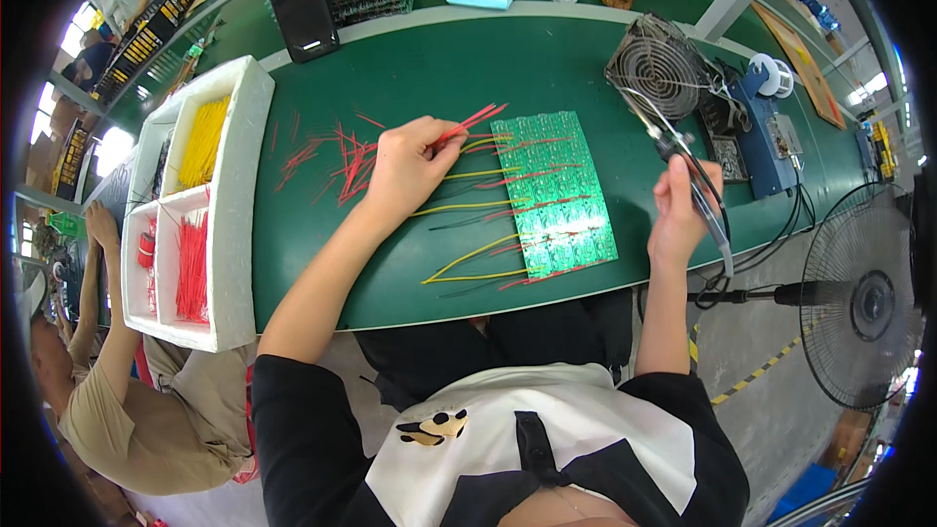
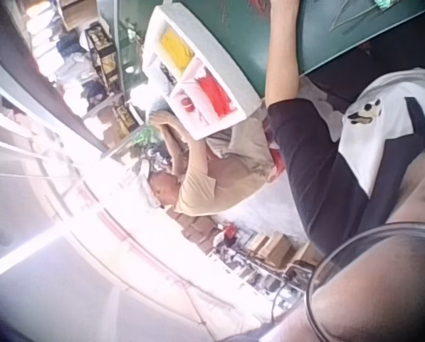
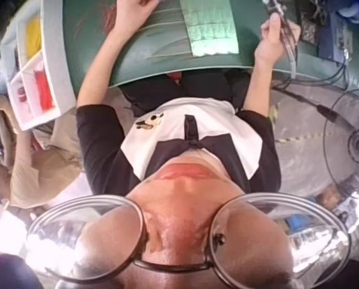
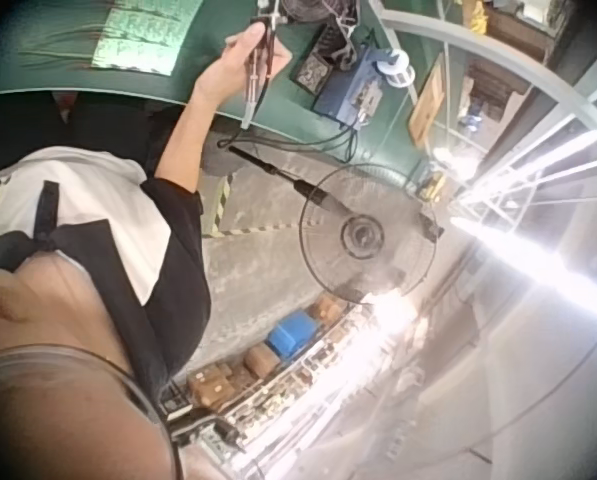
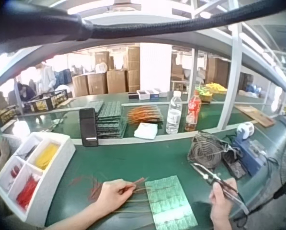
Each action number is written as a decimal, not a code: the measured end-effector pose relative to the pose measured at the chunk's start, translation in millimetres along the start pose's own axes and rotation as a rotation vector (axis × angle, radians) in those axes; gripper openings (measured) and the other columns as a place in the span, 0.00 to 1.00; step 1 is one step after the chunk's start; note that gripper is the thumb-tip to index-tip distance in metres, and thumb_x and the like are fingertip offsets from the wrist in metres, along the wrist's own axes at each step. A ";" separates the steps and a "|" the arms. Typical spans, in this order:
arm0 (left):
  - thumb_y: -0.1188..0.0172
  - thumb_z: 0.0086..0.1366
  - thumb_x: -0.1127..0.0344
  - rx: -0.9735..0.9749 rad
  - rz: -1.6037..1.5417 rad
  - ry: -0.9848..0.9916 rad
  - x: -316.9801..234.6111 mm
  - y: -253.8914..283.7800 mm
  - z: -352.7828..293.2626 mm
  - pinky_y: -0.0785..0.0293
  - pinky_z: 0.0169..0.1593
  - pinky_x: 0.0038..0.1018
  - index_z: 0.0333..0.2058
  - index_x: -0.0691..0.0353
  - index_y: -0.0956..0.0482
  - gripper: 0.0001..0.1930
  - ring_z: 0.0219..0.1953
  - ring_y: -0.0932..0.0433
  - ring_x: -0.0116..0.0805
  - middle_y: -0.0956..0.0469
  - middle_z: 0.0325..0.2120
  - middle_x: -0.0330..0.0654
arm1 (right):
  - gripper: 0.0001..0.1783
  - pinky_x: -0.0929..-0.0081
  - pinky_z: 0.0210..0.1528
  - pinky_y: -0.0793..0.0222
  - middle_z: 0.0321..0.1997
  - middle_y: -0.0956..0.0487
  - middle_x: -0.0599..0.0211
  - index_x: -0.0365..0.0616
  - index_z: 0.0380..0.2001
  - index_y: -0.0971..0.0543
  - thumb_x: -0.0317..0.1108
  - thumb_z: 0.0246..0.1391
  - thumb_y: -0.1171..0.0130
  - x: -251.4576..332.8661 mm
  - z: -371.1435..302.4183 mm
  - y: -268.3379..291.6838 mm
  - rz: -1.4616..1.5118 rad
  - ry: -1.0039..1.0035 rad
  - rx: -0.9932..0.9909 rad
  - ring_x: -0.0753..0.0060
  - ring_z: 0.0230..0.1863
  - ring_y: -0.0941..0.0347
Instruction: The person retrieves wires from a divided container and solders them onto a circuit board using a soldering iron.
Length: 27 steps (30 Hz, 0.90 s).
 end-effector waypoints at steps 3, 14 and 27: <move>0.42 0.54 0.74 0.029 -0.010 0.030 -0.5 -2.0 -0.3 0.41 0.20 0.17 0.30 0.65 0.21 0.04 0.17 0.37 0.19 0.27 0.18 0.37 | 0.09 0.91 0.16 0.50 0.16 0.31 0.72 0.43 0.29 0.33 0.31 0.51 0.42 7.0 5.8 27.4 -0.047 0.091 -0.119 0.88 0.16 0.39; 0.51 0.64 0.69 -0.161 -0.072 -0.004 -16.9 42.5 -0.4 0.38 0.24 0.20 0.32 0.65 0.22 0.09 0.20 0.35 0.23 0.33 0.18 0.37 | 0.08 0.91 0.15 0.53 0.14 0.33 0.74 0.44 0.27 0.33 0.31 0.53 0.44 8.6 -4.6 35.4 -0.157 0.118 -0.137 0.90 0.14 0.43; 0.52 0.65 0.68 0.036 -0.641 0.297 -11.2 13.4 -17.4 0.51 0.19 0.14 0.35 0.60 0.34 0.03 0.16 0.44 0.13 0.37 0.16 0.30 | 0.09 0.88 0.15 0.50 0.15 0.32 0.71 0.42 0.28 0.34 0.30 0.52 0.43 8.2 -2.8 39.9 -0.057 0.158 -0.164 0.87 0.13 0.43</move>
Point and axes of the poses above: each hand's wrist, its own z-axis towards the middle knuckle, its own y-axis out of the back of the hand, x = y × z, the point moved 8 cm from there along z, towards the middle knuckle
